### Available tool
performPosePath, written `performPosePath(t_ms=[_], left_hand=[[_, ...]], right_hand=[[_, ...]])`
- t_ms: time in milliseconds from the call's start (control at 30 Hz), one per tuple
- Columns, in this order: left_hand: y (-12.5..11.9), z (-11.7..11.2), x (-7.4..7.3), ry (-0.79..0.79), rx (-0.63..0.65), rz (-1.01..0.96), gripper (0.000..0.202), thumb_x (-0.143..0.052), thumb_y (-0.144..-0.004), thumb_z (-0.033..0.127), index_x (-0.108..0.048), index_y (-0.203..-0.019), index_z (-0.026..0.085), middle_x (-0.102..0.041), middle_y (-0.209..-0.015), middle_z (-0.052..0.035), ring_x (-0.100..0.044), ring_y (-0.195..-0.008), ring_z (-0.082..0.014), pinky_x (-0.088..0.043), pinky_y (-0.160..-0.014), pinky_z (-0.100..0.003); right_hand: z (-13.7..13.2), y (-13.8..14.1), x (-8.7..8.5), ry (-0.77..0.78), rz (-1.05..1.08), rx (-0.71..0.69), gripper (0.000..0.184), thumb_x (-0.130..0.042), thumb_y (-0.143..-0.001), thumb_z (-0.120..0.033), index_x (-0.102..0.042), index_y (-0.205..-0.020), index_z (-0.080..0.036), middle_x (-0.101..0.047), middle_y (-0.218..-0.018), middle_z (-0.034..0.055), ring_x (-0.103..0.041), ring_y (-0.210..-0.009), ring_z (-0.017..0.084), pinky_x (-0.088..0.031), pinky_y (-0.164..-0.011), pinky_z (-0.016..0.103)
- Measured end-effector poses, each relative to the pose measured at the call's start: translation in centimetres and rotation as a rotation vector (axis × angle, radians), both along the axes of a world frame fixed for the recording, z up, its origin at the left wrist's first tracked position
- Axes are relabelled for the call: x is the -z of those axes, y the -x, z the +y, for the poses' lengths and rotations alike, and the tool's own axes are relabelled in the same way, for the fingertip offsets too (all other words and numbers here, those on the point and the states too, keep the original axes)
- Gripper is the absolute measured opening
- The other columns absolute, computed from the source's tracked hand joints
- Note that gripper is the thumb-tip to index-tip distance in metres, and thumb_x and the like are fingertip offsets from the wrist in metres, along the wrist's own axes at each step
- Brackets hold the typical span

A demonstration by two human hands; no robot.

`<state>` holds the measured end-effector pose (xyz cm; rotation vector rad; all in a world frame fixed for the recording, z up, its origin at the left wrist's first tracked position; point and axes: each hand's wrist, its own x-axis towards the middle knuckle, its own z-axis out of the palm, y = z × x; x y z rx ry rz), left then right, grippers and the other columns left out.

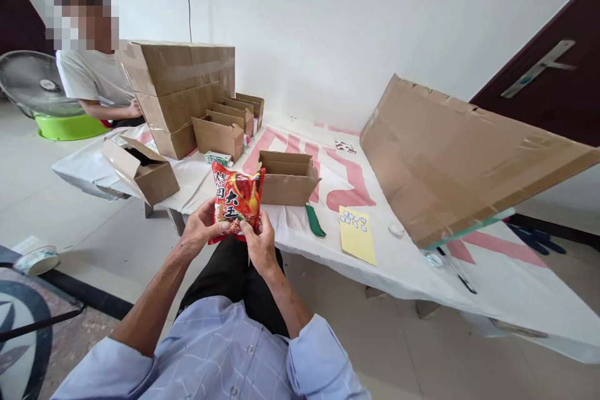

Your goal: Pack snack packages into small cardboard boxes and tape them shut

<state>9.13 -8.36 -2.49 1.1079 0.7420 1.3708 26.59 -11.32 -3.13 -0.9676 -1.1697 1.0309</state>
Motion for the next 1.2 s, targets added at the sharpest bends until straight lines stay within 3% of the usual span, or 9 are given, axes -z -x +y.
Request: performPosePath(t_ms=[100,200,400,533,633,800,933,1200], left_hand=[[1.2,0.0,0.2,0.104,0.083,0.131,0.070,-0.105,-0.068,0.048,-0.075,-0.122,0.015,-0.083,-0.112,-0.0110,-0.080,-0.095,-0.0267,-0.065,-0.074,-0.031],[1.9,0.5,1.6,0.200,0.052,0.169,0.071,-0.106,-0.061,0.055,-0.075,-0.109,0.014,-0.082,-0.093,-0.0078,-0.076,-0.073,-0.0207,-0.059,-0.058,-0.026],[2.1,1.1,4.8,0.292,-0.028,0.200,0.075,-0.108,-0.049,0.058,-0.076,-0.099,0.013,-0.076,-0.073,-0.0032,-0.067,-0.057,-0.0158,-0.051,-0.047,-0.024],[2.7,1.4,5.0,0.313,-0.038,0.209,0.073,-0.107,-0.049,0.059,-0.077,-0.097,0.014,-0.075,-0.070,-0.0027,-0.066,-0.056,-0.0153,-0.052,-0.048,-0.024],[3.3,2.9,3.2,0.259,-0.033,0.189,0.074,-0.106,-0.052,0.061,-0.078,-0.101,0.014,-0.079,-0.080,-0.0049,-0.069,-0.063,-0.0159,-0.055,-0.054,-0.025],[4.1,6.6,-2.1,0.016,-0.042,0.138,0.066,-0.103,-0.063,0.058,-0.077,-0.108,0.016,-0.081,-0.086,-0.0055,-0.076,-0.073,-0.0190,-0.060,-0.061,-0.026],[4.1,8.3,-5.6,-0.089,-0.052,0.113,0.066,-0.103,-0.065,0.054,-0.077,-0.114,0.017,-0.082,-0.091,-0.0055,-0.076,-0.073,-0.0188,-0.061,-0.061,-0.026],[4.1,9.1,-8.5,-0.183,-0.066,0.121,0.065,-0.102,-0.069,0.053,-0.078,-0.116,0.016,-0.082,-0.093,-0.0062,-0.075,-0.073,-0.0184,-0.060,-0.061,-0.027]], right_hand=[[1.7,0.6,0.5,0.013,0.054,-0.013,0.047,-0.085,-0.088,-0.053,-0.070,-0.122,-0.023,-0.083,-0.118,0.0073,-0.080,-0.107,0.027,-0.067,-0.096,0.038],[3.3,0.9,2.2,0.089,0.067,-0.050,0.044,-0.088,-0.082,-0.054,-0.072,-0.108,-0.023,-0.084,-0.104,0.0058,-0.080,-0.095,0.026,-0.067,-0.089,0.037],[4.2,2.1,6.5,0.270,0.131,-0.037,0.052,-0.094,-0.067,-0.060,-0.075,-0.096,-0.020,-0.083,-0.088,0.0045,-0.076,-0.077,0.023,-0.065,-0.075,0.036],[5.0,2.4,7.1,0.280,0.109,-0.042,0.054,-0.093,-0.065,-0.063,-0.078,-0.094,-0.019,-0.083,-0.085,0.0048,-0.076,-0.076,0.024,-0.065,-0.074,0.037],[7.2,2.2,5.1,0.234,0.087,-0.040,0.055,-0.094,-0.064,-0.063,-0.080,-0.095,-0.019,-0.083,-0.086,0.0046,-0.076,-0.078,0.024,-0.064,-0.076,0.036],[11.4,2.1,-1.2,0.022,0.069,-0.059,0.056,-0.093,-0.069,-0.065,-0.082,-0.102,-0.020,-0.085,-0.095,0.0046,-0.078,-0.086,0.026,-0.065,-0.084,0.038],[12.9,2.3,-5.3,-0.095,0.082,-0.071,0.053,-0.092,-0.073,-0.062,-0.083,-0.107,-0.022,-0.086,-0.106,0.0042,-0.078,-0.097,0.028,-0.065,-0.095,0.042],[13.8,2.3,-8.0,-0.142,0.085,-0.077,0.054,-0.092,-0.072,-0.061,-0.083,-0.110,-0.024,-0.086,-0.109,0.0018,-0.078,-0.101,0.027,-0.064,-0.099,0.042]])
